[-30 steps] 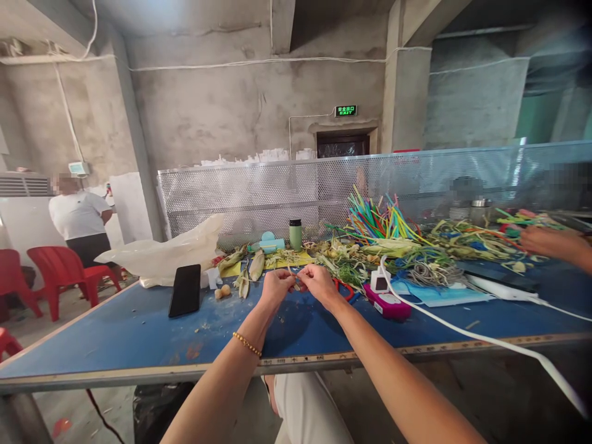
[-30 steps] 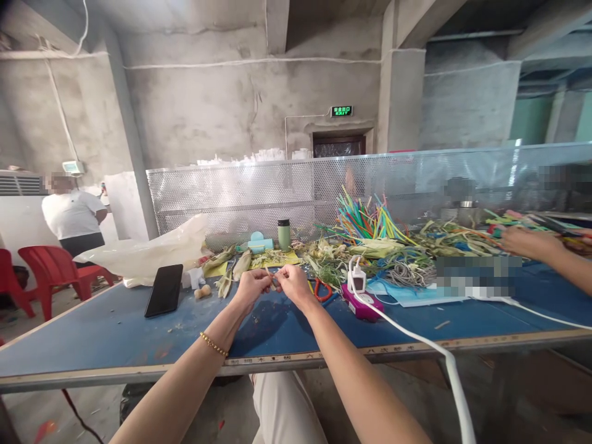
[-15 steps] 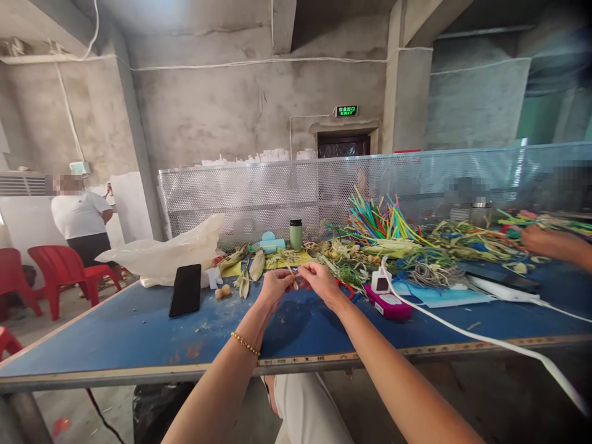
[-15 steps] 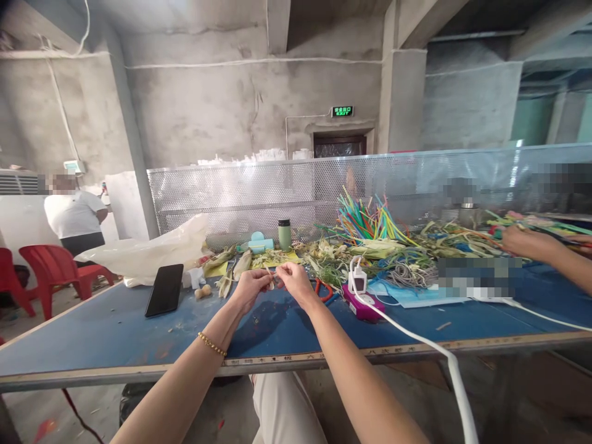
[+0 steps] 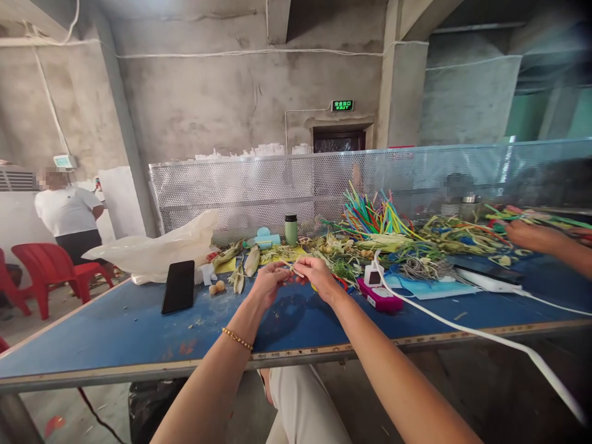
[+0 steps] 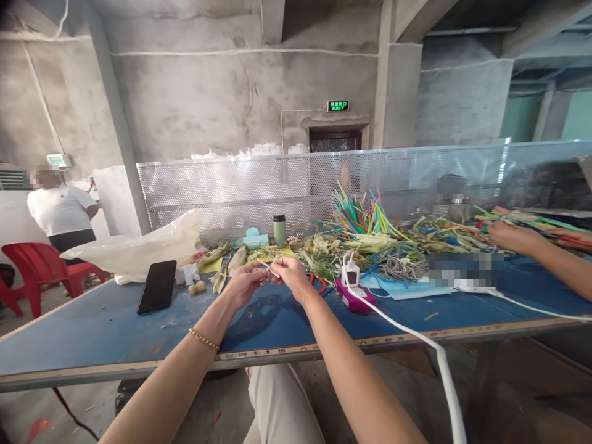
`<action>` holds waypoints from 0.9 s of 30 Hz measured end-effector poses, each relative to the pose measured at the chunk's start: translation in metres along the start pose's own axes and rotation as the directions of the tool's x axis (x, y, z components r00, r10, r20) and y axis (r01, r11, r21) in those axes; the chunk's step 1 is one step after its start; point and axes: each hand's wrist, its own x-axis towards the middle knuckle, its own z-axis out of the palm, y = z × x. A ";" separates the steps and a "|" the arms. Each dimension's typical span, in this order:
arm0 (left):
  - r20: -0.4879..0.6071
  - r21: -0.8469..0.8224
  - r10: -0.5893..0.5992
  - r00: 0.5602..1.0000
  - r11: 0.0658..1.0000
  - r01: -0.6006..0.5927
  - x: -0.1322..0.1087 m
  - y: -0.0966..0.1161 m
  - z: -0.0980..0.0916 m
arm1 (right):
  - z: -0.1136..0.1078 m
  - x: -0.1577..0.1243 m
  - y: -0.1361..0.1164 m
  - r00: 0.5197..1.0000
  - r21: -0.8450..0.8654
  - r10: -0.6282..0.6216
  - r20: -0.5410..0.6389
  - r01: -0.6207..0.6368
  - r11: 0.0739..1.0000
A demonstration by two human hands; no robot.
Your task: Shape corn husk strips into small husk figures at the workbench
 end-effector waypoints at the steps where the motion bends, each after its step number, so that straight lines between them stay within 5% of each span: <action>1: -0.002 -0.026 -0.031 1.000 0.999 0.031 -0.001 0.001 0.000 | 0.000 0.000 -0.001 1.000 0.014 0.000 0.003 0.000 1.000; 5: -0.011 -0.020 -0.070 0.997 0.997 0.070 -0.002 0.003 0.002 | 0.001 -0.001 -0.002 1.000 0.034 0.003 0.004 -0.003 0.999; 14: -0.069 0.194 0.112 0.991 0.976 -0.097 0.001 -0.004 0.002 | 0.005 -0.002 0.001 1.000 -0.029 -0.008 0.012 0.009 1.000; 27: -0.042 0.249 0.057 0.998 0.967 -0.044 0.000 -0.006 0.005 | 0.005 0.002 0.007 0.981 -0.300 -0.159 -0.107 0.121 0.946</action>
